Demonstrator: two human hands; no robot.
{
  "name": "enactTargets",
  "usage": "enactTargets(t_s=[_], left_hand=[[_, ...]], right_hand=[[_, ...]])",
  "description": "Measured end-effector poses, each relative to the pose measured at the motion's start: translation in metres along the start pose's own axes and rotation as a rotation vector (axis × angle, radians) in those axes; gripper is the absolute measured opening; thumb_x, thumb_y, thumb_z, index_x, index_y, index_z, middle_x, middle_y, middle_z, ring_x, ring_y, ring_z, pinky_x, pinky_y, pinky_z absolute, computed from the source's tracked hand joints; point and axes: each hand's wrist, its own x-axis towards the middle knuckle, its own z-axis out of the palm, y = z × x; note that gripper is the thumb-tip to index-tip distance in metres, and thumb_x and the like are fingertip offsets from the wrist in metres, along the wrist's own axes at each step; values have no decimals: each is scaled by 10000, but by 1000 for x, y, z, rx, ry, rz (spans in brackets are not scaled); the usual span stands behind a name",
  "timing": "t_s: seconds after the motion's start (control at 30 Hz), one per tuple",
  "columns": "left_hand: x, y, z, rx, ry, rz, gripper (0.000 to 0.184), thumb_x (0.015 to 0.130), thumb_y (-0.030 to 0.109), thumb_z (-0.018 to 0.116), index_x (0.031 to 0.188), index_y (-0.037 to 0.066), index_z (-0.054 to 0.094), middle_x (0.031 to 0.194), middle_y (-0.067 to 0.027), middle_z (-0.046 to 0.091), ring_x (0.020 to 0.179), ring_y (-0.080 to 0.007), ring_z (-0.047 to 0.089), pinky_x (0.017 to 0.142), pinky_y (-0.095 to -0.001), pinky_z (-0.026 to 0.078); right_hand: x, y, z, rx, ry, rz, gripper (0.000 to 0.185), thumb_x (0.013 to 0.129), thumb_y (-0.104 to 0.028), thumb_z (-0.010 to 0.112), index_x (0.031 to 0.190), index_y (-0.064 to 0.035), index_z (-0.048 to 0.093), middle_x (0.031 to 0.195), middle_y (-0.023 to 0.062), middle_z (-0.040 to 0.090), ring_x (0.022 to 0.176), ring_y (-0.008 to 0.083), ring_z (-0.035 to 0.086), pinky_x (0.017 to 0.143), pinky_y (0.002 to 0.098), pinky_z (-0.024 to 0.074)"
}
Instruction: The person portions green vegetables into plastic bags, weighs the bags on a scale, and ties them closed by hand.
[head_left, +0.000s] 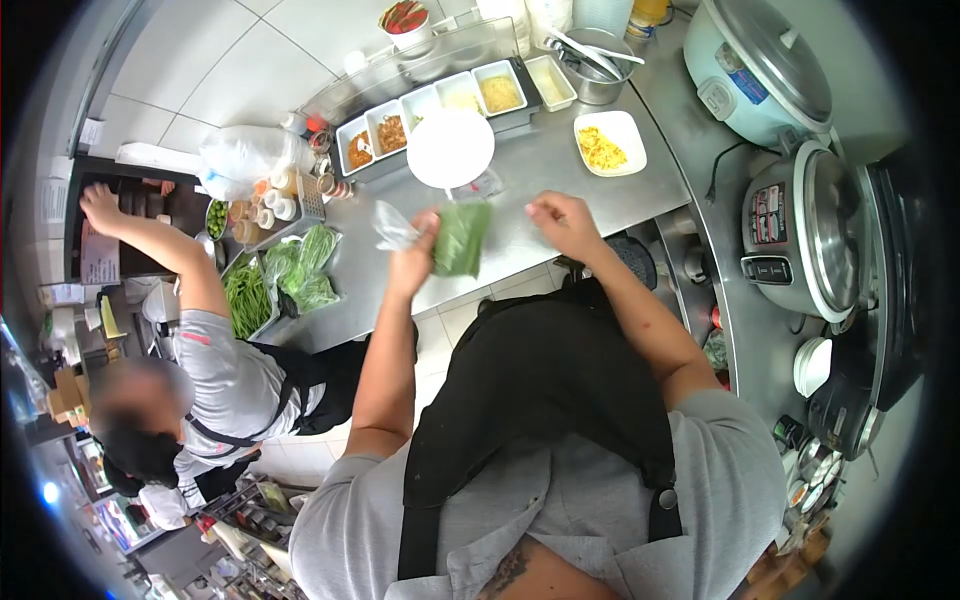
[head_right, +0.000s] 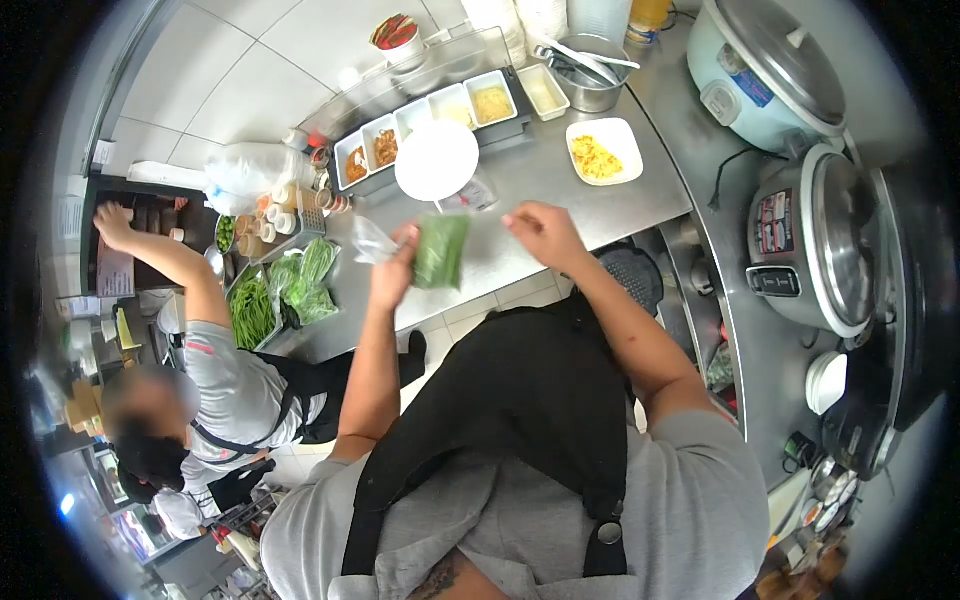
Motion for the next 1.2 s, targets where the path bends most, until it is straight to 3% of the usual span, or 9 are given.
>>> enactTargets(t_s=[0.13,0.33,0.53,0.67,0.73,0.87,1.03,1.13,1.2], left_hand=[[60,23,-26,178,306,160,363,1006,324,634,1177,13,714,1009,-153,746,918,-241,691,848,-371,516],[146,35,-11,288,302,131,333,955,260,694,1121,-28,705,1069,-161,733,945,-221,675,833,-356,497],[172,26,-10,401,293,166,307,896,281,755,1022,1,737,926,-161,756,848,-288,713,784,-391,516],[195,1,-16,595,324,150,422,855,370,789,1014,-19,746,896,-230,746,844,-348,731,763,-434,532],[182,20,-12,667,369,173,526,831,438,789,875,-83,733,842,-305,708,826,-435,711,756,-482,543],[190,8,-18,773,408,204,541,830,448,787,845,-89,725,795,-300,699,815,-447,704,783,-484,539],[184,8,-24,638,393,126,578,771,460,842,878,-98,734,841,-245,738,781,-340,729,767,-451,536],[187,-2,-30,376,387,59,530,791,414,851,958,-77,743,901,-168,754,812,-264,714,789,-400,526],[189,-10,-32,-5,227,201,494,832,369,839,1080,-44,727,1045,-108,737,927,-234,688,847,-364,509]], right_hand=[[-22,45,-5,-149,82,254,366,957,-289,695,773,17,614,586,106,557,524,149,472,542,332,424],[-47,91,12,-208,-95,247,330,956,-276,668,799,11,627,606,122,574,530,196,503,560,361,440],[-62,102,14,-239,-145,249,330,957,-302,636,808,-8,644,664,169,624,588,326,591,595,425,465],[-70,109,8,-240,-126,263,331,953,-301,640,806,-5,646,676,174,633,603,335,606,597,430,470],[-71,100,1,-255,-146,316,335,947,-301,646,798,-1,642,685,175,640,615,340,615,604,433,477],[-76,113,-3,-278,-172,311,309,941,-299,654,814,-19,676,726,174,672,650,342,647,625,425,496],[-83,120,-3,-246,-153,317,299,933,-296,666,820,-20,695,780,185,693,723,365,676,683,454,522],[-86,123,-3,-248,-148,288,301,933,-296,667,828,-15,698,787,189,695,727,374,674,686,456,522],[-88,124,-3,-234,-147,305,299,932,-293,666,836,-12,701,803,192,697,742,377,675,697,451,524]])
